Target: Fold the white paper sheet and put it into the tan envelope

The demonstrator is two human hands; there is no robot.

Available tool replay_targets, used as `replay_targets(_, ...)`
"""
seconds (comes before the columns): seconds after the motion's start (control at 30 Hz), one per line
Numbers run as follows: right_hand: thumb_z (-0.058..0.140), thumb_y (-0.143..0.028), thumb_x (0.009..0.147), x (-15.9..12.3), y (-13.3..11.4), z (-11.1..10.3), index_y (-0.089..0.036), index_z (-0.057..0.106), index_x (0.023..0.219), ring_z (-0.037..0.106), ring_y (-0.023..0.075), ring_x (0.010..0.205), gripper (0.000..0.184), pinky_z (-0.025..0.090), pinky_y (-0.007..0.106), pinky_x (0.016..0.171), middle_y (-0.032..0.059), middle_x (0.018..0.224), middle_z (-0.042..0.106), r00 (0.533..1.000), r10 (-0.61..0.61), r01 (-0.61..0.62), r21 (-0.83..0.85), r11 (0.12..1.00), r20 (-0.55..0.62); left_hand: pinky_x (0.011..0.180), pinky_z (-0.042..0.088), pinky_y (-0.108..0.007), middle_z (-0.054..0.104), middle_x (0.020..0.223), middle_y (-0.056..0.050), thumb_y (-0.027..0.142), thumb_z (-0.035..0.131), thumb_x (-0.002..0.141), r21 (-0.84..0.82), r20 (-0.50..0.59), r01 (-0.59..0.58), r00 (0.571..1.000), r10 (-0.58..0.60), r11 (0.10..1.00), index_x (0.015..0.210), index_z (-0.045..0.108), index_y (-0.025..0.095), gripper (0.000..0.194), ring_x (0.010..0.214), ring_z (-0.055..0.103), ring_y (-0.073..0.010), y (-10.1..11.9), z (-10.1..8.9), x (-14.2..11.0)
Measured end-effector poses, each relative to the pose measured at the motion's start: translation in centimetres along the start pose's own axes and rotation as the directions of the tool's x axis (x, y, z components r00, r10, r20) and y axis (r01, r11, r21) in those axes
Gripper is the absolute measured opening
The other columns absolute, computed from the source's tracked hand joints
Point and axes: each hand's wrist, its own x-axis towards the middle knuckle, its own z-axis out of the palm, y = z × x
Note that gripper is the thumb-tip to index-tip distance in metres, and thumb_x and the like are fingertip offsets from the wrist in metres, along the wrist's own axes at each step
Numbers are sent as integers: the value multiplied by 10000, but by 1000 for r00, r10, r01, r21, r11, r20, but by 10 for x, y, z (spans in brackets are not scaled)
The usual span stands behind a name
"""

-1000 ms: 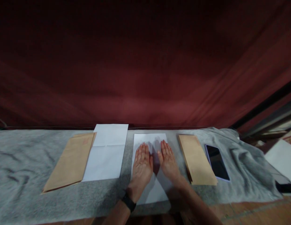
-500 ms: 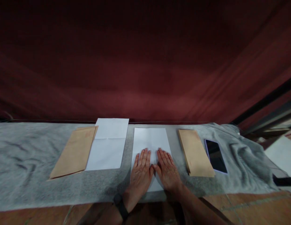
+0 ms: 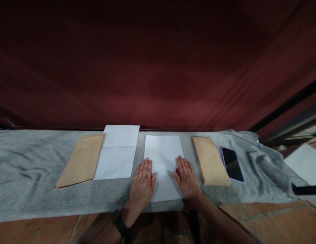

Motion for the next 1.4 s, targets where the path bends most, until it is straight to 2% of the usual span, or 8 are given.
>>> replay_targets(0.27,321,-462,1082,-2,4,0,-89,268,1608,382,311,1484,647,335,503,1189,176,1613,389,999,43,-43,-14,999,18,1177,388,-553,400,1597,-215,361,373,1043,8,2,15,1000,-15,1000,1630,150,96,681,1469,414,-348,-10,-10,-3)
replay_targets(0.37,331,-423,1083,-1,6,-1,-70,361,1568,397,302,1473,600,325,487,1197,173,1600,414,999,41,-40,-34,999,20,1222,325,-542,363,1629,-173,389,410,1038,-46,67,-113,991,116,993,1627,193,133,678,1513,341,-322,-3,-27,-2)
replay_targets(0.5,365,-351,1073,1,7,-3,-65,404,1545,420,299,1459,554,328,490,1198,179,1570,459,1000,20,-19,-61,998,12,1271,230,-531,382,1635,-93,478,484,1016,-201,222,-378,881,418,904,1593,304,211,660,1523,332,-257,9,-45,-5)
replay_targets(0.77,400,-334,1060,5,9,-7,-72,432,1531,471,297,1424,540,362,487,1185,183,1535,503,1000,7,-7,-80,997,8,1288,195,-507,390,1636,-70,345,570,950,-295,353,-383,808,472,875,1531,409,232,613,1529,316,-220,-2,-56,-4)
replay_targets(0.87,386,-319,1065,7,8,-8,-58,458,1510,442,297,1446,521,350,486,1195,184,1538,500,1000,25,-24,-72,997,12,1292,186,-495,371,1645,-75,323,554,943,-297,349,-371,815,462,880,1562,357,227,657,1536,299,-212,-3,-57,-4)
replay_targets(1.0,329,-321,1082,11,-6,-11,-64,435,1527,387,285,1484,526,331,495,1212,171,1564,468,999,32,-32,-18,999,25,1281,204,-503,323,1657,-134,356,459,1006,-226,281,-344,873,399,911,1592,285,156,642,1542,285,-234,4,-53,-4)
replay_targets(1.2,322,-364,1089,9,-42,-10,-151,389,1569,342,231,1511,529,312,465,1239,107,1621,393,987,-141,130,135,982,74,1272,225,-516,368,1632,-148,332,356,1041,-122,209,-337,911,356,934,1575,315,111,580,1537,296,-240,16,-33,-4)
replay_targets(1.4,358,-430,1084,1,-48,-4,-111,376,1569,333,240,1514,581,292,460,1246,128,1620,390,992,-122,117,104,988,43,1266,250,-506,375,1626,-156,248,352,1016,-66,171,-276,944,284,959,1584,280,79,597,1538,290,-244,14,-23,-8)
